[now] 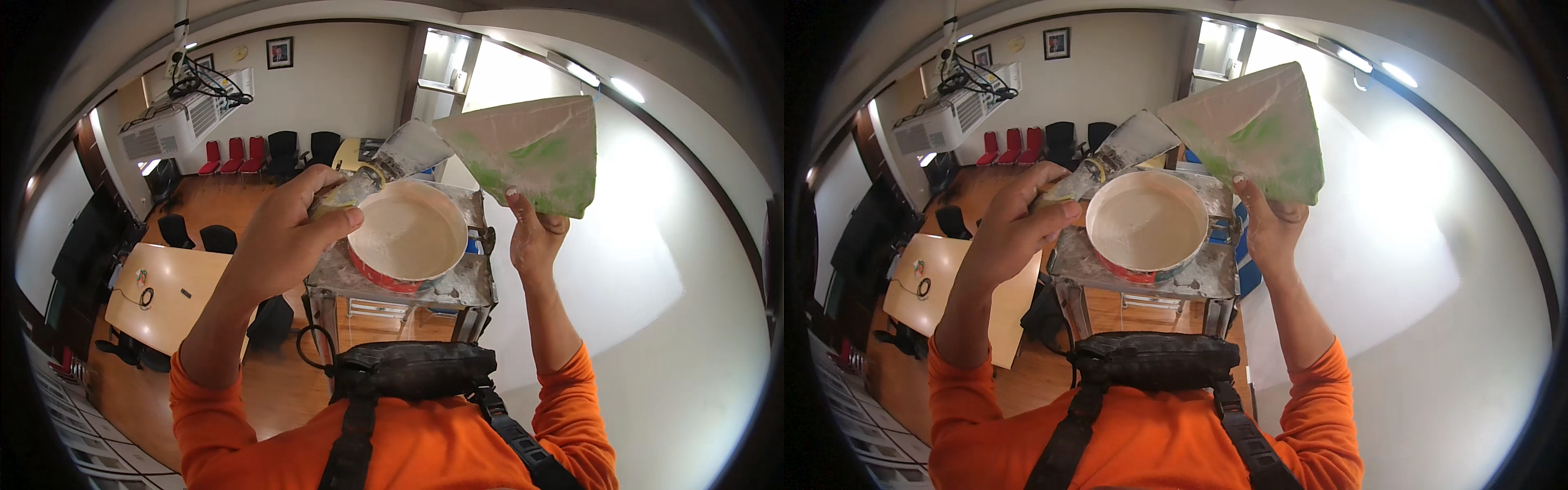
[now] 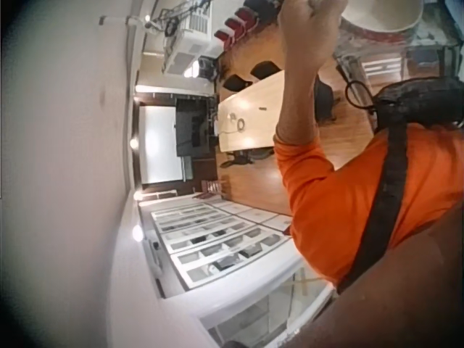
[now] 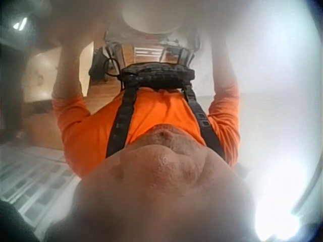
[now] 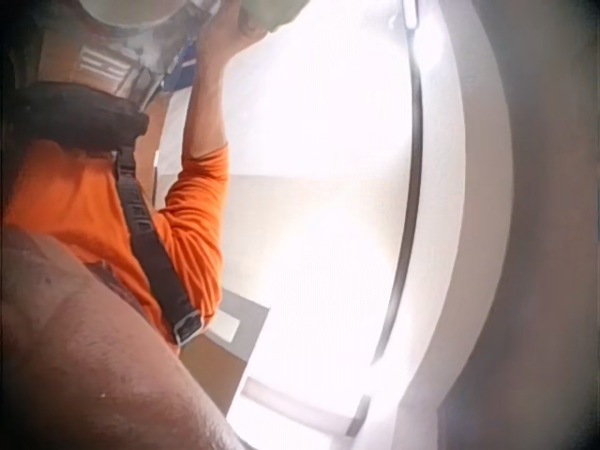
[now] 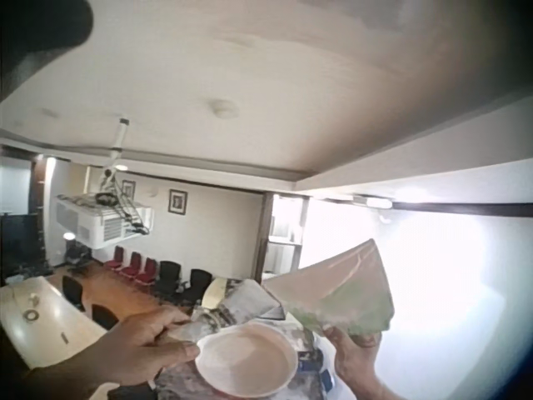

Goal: The person stands on a ladder and applies plaster to the ceiling using a trowel and a hawk. They repeatedly scoop plaster from a bucket, spread it onto the hawk, and smooth it onto the ceiling surface.

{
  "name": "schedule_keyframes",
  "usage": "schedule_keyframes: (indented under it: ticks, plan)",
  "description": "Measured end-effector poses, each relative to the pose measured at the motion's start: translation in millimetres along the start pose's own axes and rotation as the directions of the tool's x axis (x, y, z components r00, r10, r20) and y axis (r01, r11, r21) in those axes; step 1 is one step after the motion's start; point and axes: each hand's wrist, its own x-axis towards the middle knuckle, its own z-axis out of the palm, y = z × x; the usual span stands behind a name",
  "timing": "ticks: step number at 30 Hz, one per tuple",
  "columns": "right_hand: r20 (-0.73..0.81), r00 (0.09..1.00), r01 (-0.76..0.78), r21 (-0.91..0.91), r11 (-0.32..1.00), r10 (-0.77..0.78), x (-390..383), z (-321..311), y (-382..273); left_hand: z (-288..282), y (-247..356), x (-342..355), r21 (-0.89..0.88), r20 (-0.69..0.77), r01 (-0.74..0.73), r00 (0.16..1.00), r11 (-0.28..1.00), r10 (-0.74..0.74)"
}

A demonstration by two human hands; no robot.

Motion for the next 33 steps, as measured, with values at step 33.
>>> schedule_keyframes:
  ticks: [33]
  plan:
    - [0.561,0.796,0.556,-0.528,0.642,-0.228,13.5,32.1,-11.8,-33.6,7.9,-31.8,-0.191,0.042,0.017,0.999,0.981,-0.009]
